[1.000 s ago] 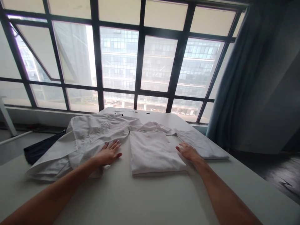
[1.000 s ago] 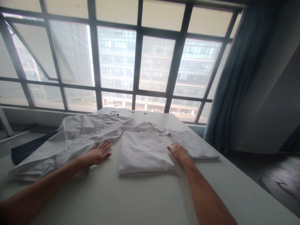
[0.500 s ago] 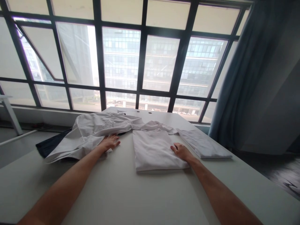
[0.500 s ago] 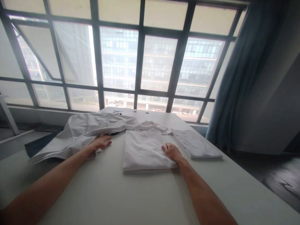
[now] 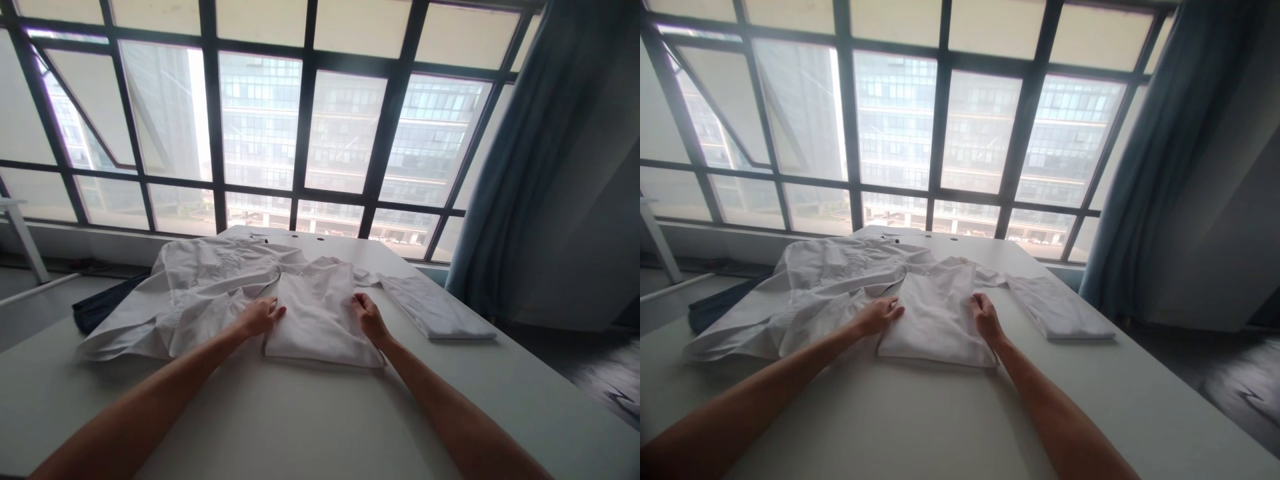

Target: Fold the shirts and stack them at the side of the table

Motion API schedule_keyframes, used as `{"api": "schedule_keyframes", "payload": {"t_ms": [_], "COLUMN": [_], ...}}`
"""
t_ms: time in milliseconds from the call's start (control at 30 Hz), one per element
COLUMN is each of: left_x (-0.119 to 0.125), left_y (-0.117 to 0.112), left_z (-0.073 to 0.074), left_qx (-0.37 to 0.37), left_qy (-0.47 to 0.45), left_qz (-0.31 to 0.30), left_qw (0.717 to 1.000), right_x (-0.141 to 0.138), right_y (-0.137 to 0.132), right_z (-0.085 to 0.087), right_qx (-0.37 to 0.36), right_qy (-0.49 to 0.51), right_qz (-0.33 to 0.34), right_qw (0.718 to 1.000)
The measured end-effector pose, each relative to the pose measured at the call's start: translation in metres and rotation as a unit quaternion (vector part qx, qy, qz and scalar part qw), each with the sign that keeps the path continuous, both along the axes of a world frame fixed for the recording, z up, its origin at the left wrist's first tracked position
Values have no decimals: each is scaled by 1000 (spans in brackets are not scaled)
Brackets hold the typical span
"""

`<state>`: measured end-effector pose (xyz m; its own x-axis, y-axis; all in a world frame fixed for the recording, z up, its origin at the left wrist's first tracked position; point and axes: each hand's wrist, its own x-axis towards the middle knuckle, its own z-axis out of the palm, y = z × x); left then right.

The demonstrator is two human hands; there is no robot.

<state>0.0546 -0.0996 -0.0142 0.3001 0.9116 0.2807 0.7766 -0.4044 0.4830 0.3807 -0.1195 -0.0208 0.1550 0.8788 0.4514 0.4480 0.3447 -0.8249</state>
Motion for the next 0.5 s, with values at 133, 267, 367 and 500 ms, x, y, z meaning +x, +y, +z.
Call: {"api": "schedule_keyframes", "payload": {"t_ms": [133, 267, 367, 500], "left_x": [1, 6, -6, -43], "left_y": [12, 8, -7, -28], "left_z": [-3, 18, 53, 93], "left_qx": [-59, -120, -126, -187], "left_qy": [-233, -465, -541, -498], "left_qz": [-16, -70, -161, -267], "left_qw": [970, 874, 816, 804], "right_x": [-7, 4, 25, 56], "right_y": [2, -1, -18, -47], "right_z": [2, 22, 52, 84], "right_qx": [-103, -109, -74, -118], "right_qy": [50, 104, 140, 95], "right_qz": [23, 66, 160, 230], "right_qw": [993, 986, 974, 961]}}
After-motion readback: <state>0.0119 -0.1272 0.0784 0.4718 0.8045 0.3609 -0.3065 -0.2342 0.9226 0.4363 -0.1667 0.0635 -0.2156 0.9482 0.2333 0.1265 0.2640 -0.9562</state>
